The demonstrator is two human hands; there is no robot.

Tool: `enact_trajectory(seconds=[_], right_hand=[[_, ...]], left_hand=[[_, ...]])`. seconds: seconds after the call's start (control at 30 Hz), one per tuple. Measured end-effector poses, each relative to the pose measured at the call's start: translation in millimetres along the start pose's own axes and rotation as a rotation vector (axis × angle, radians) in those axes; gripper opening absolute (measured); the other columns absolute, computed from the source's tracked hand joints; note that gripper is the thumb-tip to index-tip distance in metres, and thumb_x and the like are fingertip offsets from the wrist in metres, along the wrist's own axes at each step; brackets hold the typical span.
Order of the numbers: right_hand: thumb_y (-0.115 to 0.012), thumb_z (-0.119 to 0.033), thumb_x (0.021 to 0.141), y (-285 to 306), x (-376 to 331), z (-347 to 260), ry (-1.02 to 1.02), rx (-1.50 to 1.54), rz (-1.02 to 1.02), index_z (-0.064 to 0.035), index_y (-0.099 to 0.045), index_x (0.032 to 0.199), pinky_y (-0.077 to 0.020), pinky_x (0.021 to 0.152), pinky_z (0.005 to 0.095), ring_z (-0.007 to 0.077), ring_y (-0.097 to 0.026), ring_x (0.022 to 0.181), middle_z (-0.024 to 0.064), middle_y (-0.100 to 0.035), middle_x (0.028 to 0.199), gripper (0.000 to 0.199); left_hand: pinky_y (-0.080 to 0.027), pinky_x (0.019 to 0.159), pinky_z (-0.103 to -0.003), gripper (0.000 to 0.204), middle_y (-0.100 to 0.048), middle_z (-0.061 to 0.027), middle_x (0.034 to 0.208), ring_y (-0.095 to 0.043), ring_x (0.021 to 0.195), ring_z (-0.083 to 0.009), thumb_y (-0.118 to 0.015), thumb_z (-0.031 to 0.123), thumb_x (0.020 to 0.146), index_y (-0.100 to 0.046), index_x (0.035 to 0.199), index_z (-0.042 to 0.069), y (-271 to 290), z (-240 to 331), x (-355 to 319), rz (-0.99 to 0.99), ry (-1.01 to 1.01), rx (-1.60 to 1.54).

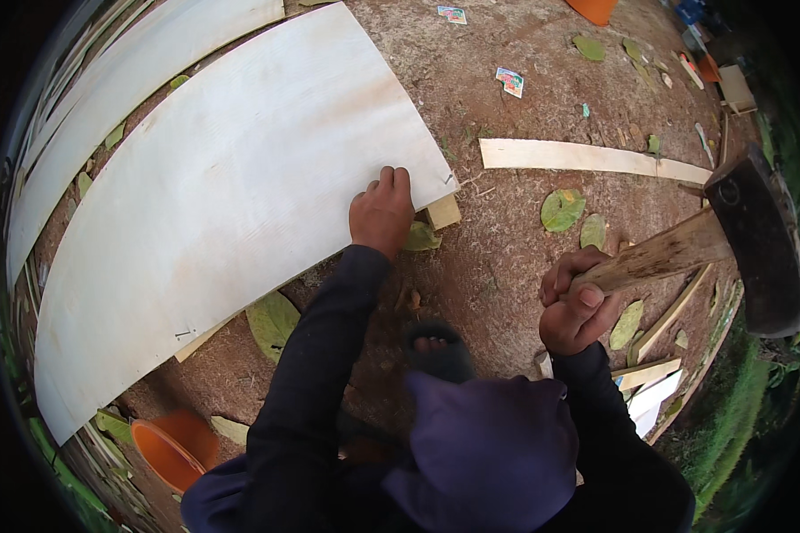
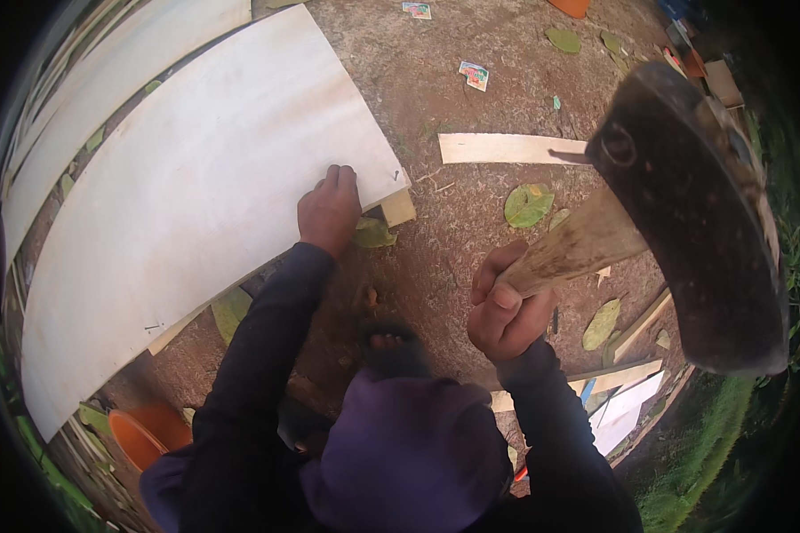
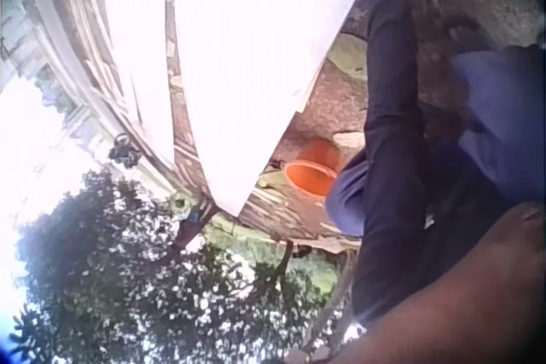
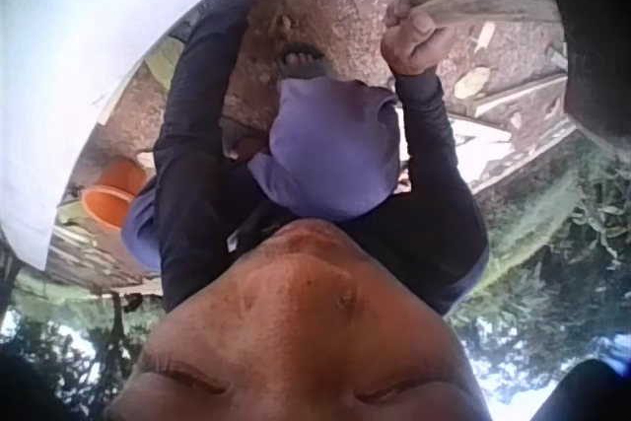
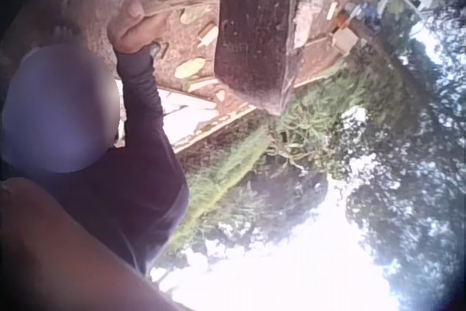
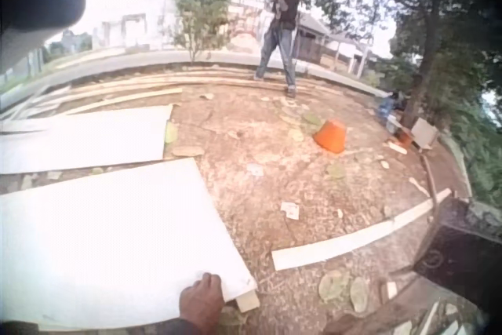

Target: The person hammers nails into a white board to attach a small wooden block, then measures the board and a separate wooden strip with a tape measure, and finally saws the strip. The work is done outdoors on a dirt surface.

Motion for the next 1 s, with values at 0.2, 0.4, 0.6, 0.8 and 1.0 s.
enact_trajectory(seconds=[0.2, 0.4, 0.6, 0.8, 1.0], right_hand=[[-0.053, -0.026, 0.108, -42, -16, 77, -0.239, -0.549, -0.308, 0.0013, -0.049, 0.1, -0.0475, 0.054, 0.0473, 0.0442, -0.061, 0.059, 0.0232, -0.06, 0.07, 0.029], [-0.048, -0.056, 0.106, 16, 27, -57, 0.06, 0.242, 0.211, -0.0022, -0.049, 0.104, -0.0402, 0.047, 0.0288, 0.0109, -0.045, 0.052, 0.0014, -0.048, 0.07, 0.054], [-0.053, -0.027, 0.108, -28, -42, 89, -0.264, -0.534, -0.217, 0.0008, -0.052, 0.097, -0.0463, 0.051, 0.047, 0.0425, -0.057, 0.055, 0.025, -0.056, 0.066, 0.03], [-0.05, -0.047, 0.109, 16, 31, -48, -0.043, 0.267, 0.222, -0.0044, -0.049, 0.106, -0.0382, 0.047, 0.0234, 0.0089, -0.044, 0.054, 0.0029, -0.045, 0.076, 0.043], [-0.053, -0.034, 0.109, -42, -65, 156, -0.395, -0.648, -0.324, 0.0017, -0.051, 0.102, -0.0481, 0.057, 0.0503, 0.0414, -0.066, 0.064, 0.0233, -0.064, 0.074, 0.036]], left_hand=[[-0.055, 0.063, -0.042, 0.012, -0.059, -0.0076, 0.093, -0.069, 0.08, -0.0257, -0.06, 0.009, 0.088, -0.053, 0.097, 0.008, 5, -7, 12, 0.019, 0.007, 0.019], [-0.055, 0.062, -0.042, 0.006, -0.059, -0.0075, 0.091, -0.069, 0.079, -0.0261, -0.058, 0.009, 0.09, -0.053, 0.094, 0.009, 2, -5, -4, 0.024, 0.016, -0.031], [-0.055, 0.065, -0.043, 0.008, -0.06, -0.0089, 0.093, -0.069, 0.081, -0.0274, -0.058, 0.008, 0.091, -0.053, 0.097, 0.009, 1, -2, 0, -0.006, 0.009, -0.067], [-0.055, 0.063, -0.041, 0.011, -0.06, -0.0081, 0.092, -0.069, 0.079, -0.0252, -0.06, 0.008, 0.088, -0.053, 0.096, 0.007, 1, -6, -4, 0.0, -0.006, -0.033], [-0.056, 0.063, -0.041, 0.01, -0.06, -0.0085, 0.092, -0.069, 0.079, -0.0255, -0.06, 0.009, 0.089, -0.053, 0.096, 0.008, -6, 13, 0, -0.02, -0.026, -0.056]])
Point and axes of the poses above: each hand's wrist, its own x-axis towards the middle knuckle, its own y-axis out of the back of the hand, z = x × y, the point moved 8 cm from there along x, towards the middle knuckle
